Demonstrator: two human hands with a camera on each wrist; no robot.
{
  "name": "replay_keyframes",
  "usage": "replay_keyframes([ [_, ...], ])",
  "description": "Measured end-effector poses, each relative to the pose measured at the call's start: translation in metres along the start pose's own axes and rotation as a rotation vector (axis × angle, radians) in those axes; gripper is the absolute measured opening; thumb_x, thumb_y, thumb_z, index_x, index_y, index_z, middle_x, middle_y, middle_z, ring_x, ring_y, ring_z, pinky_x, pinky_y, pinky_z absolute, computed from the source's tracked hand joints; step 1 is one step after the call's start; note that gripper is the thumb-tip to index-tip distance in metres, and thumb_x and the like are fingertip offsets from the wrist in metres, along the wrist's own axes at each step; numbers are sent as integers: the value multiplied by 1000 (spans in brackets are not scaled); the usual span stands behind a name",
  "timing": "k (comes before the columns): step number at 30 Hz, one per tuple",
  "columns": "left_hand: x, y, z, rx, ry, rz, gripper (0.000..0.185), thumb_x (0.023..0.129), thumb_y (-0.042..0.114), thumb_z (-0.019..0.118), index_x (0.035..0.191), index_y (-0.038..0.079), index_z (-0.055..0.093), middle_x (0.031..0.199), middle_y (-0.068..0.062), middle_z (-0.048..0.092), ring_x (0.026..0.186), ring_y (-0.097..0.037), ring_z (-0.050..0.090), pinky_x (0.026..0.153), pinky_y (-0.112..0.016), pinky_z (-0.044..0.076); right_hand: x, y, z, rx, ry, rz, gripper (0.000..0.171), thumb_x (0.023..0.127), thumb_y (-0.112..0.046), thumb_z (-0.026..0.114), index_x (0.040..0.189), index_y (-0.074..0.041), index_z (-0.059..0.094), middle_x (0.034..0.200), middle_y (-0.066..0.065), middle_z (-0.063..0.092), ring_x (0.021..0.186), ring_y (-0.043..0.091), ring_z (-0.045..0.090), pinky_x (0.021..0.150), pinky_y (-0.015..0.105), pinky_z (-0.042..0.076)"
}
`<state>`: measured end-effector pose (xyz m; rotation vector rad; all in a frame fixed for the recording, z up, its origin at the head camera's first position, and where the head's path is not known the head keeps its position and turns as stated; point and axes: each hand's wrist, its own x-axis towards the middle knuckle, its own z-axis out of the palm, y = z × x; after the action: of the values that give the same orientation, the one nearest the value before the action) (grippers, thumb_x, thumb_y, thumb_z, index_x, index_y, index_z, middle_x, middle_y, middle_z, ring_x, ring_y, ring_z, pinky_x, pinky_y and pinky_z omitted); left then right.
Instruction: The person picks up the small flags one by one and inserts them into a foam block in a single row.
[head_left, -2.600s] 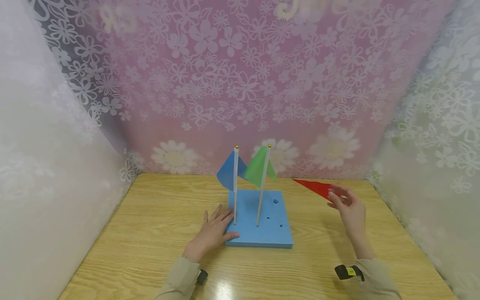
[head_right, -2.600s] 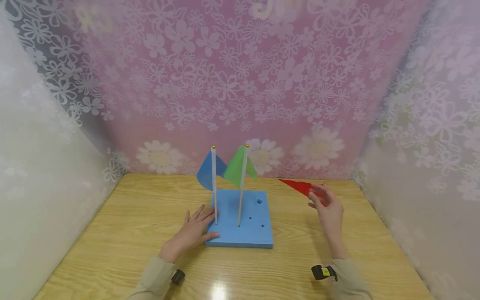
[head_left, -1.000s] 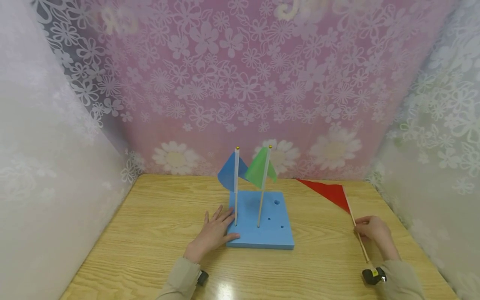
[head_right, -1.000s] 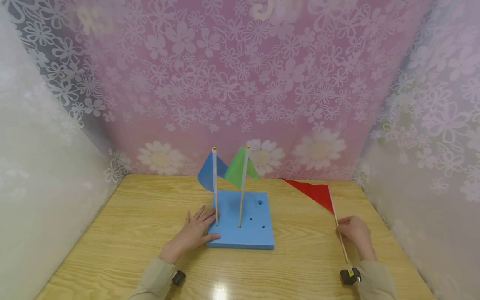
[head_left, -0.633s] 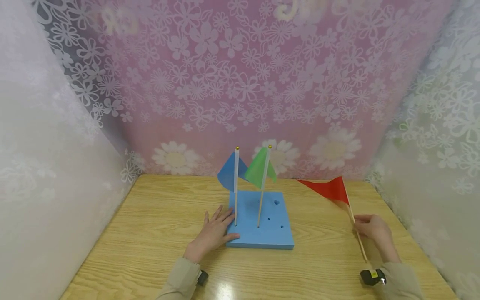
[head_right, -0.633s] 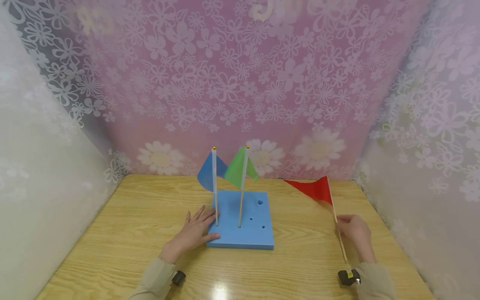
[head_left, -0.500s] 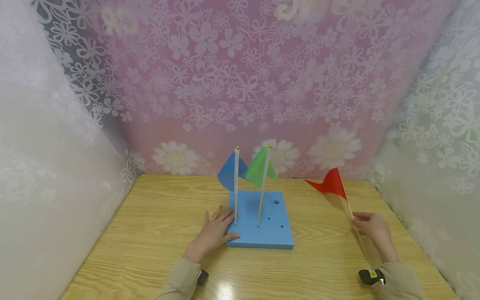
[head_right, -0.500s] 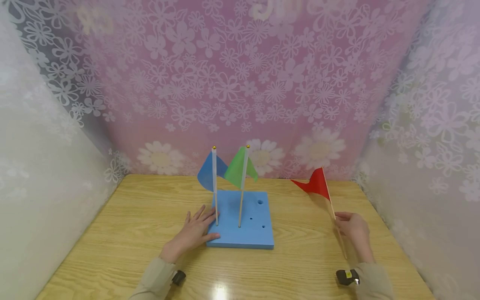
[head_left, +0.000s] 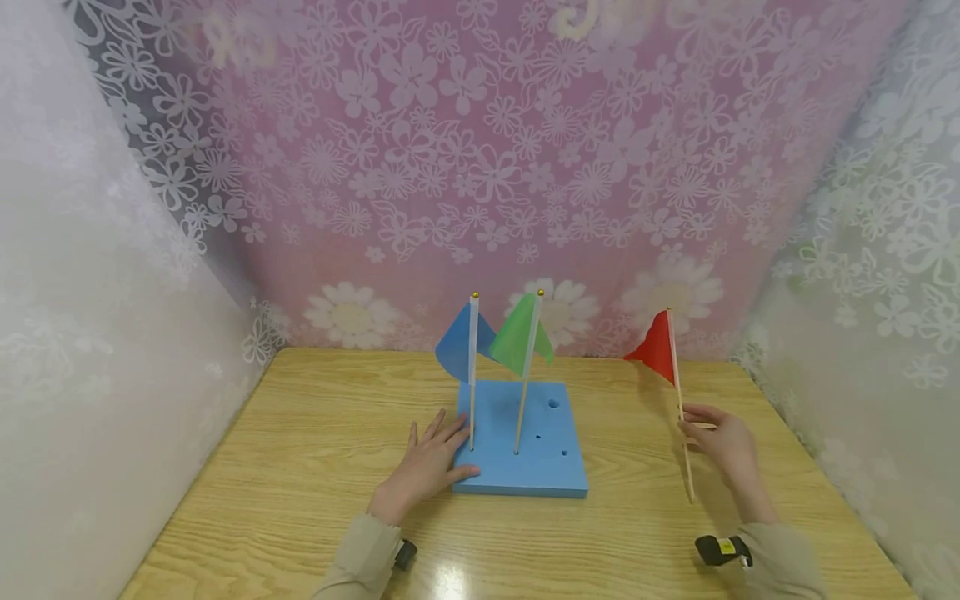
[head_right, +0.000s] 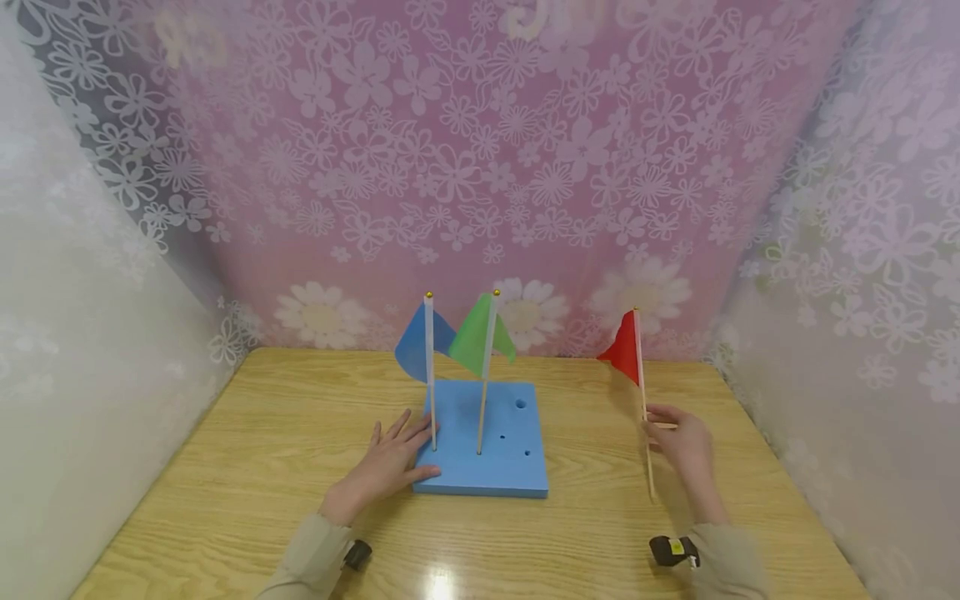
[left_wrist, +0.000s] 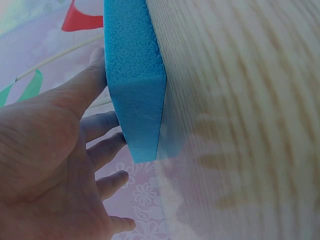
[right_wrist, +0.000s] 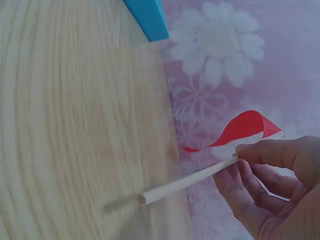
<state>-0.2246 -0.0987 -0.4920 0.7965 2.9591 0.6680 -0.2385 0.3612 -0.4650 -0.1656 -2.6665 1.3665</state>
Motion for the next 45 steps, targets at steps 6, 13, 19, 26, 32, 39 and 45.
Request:
replay_keyframes([
  [6,0,0,0,5,-2,0,70,95,44,68,152,7,48,161,-13,37,152,-44,20,111,-79,13,1,-15,16,101,32,-62,44,99,-8,66,136,14,54,119,33,65,78,-2,68,69,30,62],
  [13,0,-2,1,8,-7,0,71,96,45,67,153,8,46,162,-13,36,152,-44,20,111,-79,13,3,-33,32,210,40,-83,45,100,-9,66,139,10,54,119,27,67,82,0,70,72,31,62],
  [19,0,-1,0,12,-10,0,71,96,45,67,153,7,46,161,-13,36,152,-44,20,111,-79,13,4,-48,51,308,42,-92,44,98,-9,68,136,9,56,112,7,72,82,-2,68,72,27,61],
  [26,1,-2,1,5,-18,-7,72,96,45,67,153,7,46,162,-13,36,152,-44,19,111,-79,12,2,-62,77,424,51,-153,40,97,-6,69,133,8,58,100,-11,70,86,3,71,71,27,62],
  [32,1,-2,2,12,-10,-4,71,96,45,67,152,7,47,161,-14,37,152,-45,20,111,-79,13,-3,-77,96,466,77,-202,38,95,-4,71,129,7,60,103,-2,69,85,7,72,73,29,62],
  [39,2,-3,3,18,-7,-5,72,95,46,67,153,8,47,161,-13,37,152,-44,20,111,-79,13,-6,-88,116,491,67,-282,35,93,-1,73,125,9,61,110,18,68,86,14,72,75,34,62],
  [45,2,-3,3,18,-9,-6,72,95,45,67,153,8,47,161,-13,37,152,-44,20,111,-79,13,-9,-87,126,492,62,-336,33,91,3,74,121,10,62,109,27,68,85,19,73,73,29,61],
])
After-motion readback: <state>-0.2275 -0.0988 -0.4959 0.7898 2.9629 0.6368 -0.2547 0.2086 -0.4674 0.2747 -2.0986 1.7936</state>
